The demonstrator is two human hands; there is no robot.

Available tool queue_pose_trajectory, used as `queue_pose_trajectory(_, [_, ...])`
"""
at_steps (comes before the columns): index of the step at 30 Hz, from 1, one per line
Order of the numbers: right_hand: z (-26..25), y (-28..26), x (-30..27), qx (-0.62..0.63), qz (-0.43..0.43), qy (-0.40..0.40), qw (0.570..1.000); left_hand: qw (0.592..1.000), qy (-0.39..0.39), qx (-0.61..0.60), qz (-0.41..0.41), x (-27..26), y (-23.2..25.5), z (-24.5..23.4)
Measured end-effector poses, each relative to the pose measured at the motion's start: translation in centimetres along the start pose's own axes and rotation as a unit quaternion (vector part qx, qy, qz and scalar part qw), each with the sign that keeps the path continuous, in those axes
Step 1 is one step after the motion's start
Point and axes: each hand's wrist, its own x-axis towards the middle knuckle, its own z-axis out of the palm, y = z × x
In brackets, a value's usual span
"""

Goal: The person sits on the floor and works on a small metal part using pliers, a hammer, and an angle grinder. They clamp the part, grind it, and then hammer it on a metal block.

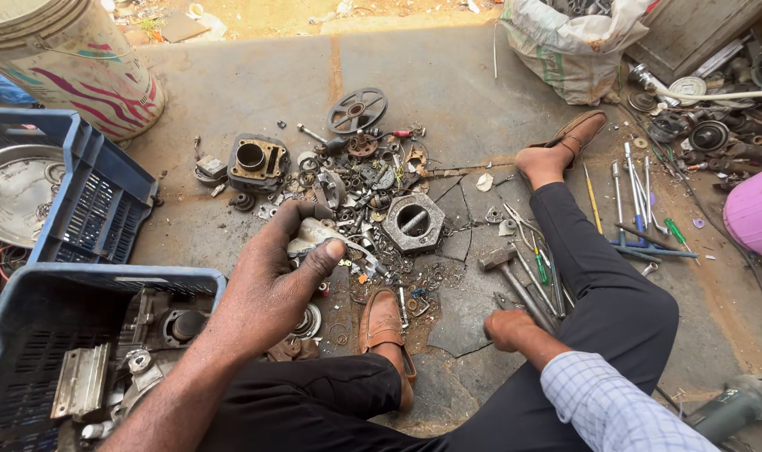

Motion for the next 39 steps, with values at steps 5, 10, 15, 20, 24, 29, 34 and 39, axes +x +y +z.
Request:
queue_pose_trajectory(5, [-9.6, 0.9, -7.6, 0.152, -0.110, 0.245, 0.951, 1.000, -0.009, -0.002, 0.007, 0.6, -1.0, 0.1])
queue_pose_trajectory(10, [-14.2, 7.7, -23.8, 0.205, 0.003, 0.437, 0.876, 0.998, -0.022, 0.004, 0.060, 1.0, -2.2, -0.3])
queue_pose_trajectory(15, [-16.9, 10.3, -29.4, 0.158, 0.173, 0.540, 0.808, 0.997, -0.043, -0.044, -0.041, 1.6, -4.1, -1.1])
queue_pose_trajectory(20, [-22.3, 14.5, -29.6, 0.101, 0.221, 0.528, 0.814, 0.996, 0.001, 0.000, 0.092, 3.8, -6.7, -1.3])
queue_pose_trajectory(24, [-24.4, 19.3, -27.1, 0.072, 0.228, 0.478, 0.845, 0.996, -0.012, 0.018, 0.090, 5.3, -6.8, -0.4])
queue_pose_trajectory(29, [-23.8, 24.4, -23.5, 0.030, 0.217, 0.382, 0.898, 0.997, -0.068, -0.035, 0.034, 8.3, -5.7, 1.9])
queue_pose_trajectory(34, [-20.8, 25.9, -14.9, 0.017, 0.178, 0.273, 0.945, 0.994, -0.095, -0.021, -0.050, 11.6, -6.4, 5.9])
queue_pose_trajectory(39, [-19.6, 22.3, -1.7, 0.047, 0.130, 0.197, 0.971, 0.991, -0.087, -0.049, -0.085, 15.5, -10.7, 10.5])
